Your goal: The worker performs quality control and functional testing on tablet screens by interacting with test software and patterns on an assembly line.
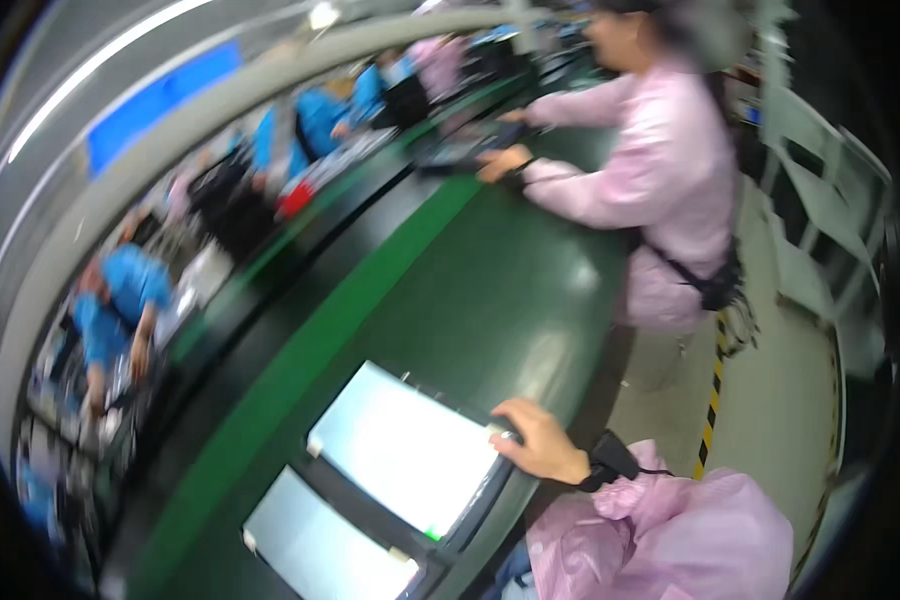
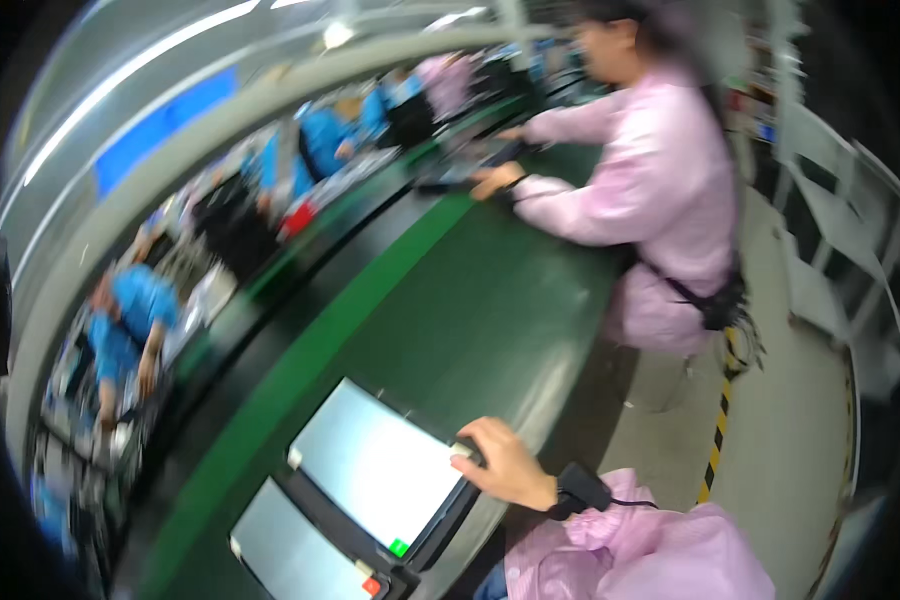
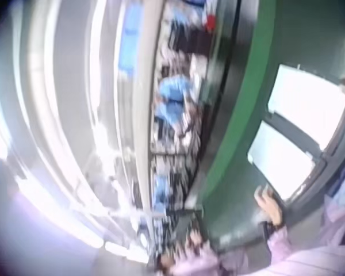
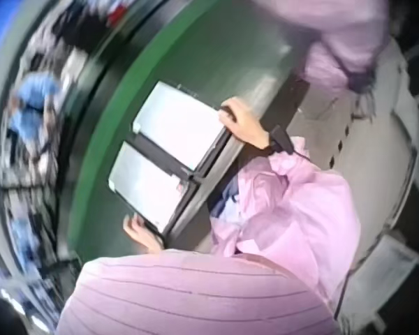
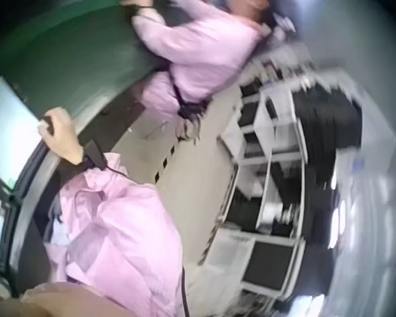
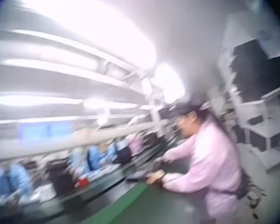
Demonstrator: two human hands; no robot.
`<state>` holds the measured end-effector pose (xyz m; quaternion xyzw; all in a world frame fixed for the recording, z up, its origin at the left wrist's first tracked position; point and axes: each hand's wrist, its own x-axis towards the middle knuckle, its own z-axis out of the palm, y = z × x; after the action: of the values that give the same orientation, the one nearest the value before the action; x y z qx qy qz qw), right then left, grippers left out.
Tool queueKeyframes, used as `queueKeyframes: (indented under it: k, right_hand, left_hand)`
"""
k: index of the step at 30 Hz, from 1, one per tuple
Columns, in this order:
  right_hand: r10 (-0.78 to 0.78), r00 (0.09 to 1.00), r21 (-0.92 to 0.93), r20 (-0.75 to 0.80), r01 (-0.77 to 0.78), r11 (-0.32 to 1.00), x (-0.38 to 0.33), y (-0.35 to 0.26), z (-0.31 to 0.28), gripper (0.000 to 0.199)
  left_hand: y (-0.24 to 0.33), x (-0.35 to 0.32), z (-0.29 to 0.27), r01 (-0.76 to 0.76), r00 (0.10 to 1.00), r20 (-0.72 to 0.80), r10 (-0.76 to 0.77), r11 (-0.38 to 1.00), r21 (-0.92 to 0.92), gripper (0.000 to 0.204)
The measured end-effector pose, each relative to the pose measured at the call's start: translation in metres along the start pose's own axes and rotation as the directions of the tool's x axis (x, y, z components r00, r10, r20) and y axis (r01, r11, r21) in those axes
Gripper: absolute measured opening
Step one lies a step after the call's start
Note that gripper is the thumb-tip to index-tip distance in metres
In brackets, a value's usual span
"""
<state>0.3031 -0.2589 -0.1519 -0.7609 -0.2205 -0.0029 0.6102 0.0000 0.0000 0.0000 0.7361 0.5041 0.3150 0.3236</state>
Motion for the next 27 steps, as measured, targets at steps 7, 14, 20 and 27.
queueKeyframes:
  k: [7,14,20,27]
  right_hand:
    - [0.126,0.929,-0.100,-0.348,-0.171,0.980,-0.031,-0.012,-0.075,0.026]
    - [-0.391,0.859,-0.231,-0.330,0.329,0.916,-0.017,-0.013,-0.072,0.035]
    - [-0.592,0.782,-0.335,-0.195,0.514,0.790,-0.004,-0.013,-0.074,0.039]
    - [-0.680,0.733,-0.502,-0.013,0.584,0.638,-0.003,-0.034,-0.098,0.031]
  left_hand:
    - [0.066,0.090,0.105,-0.278,0.895,0.359,0.265,0.960,-0.015,0.021]
    - [0.148,0.268,0.181,-0.620,0.719,0.299,0.627,0.773,-0.132,0.022]
    - [0.204,0.269,0.199,-0.720,0.611,0.284,0.739,0.668,-0.189,0.022]
    - [0.232,0.256,0.217,-0.768,0.533,0.310,0.787,0.604,-0.214,0.023]
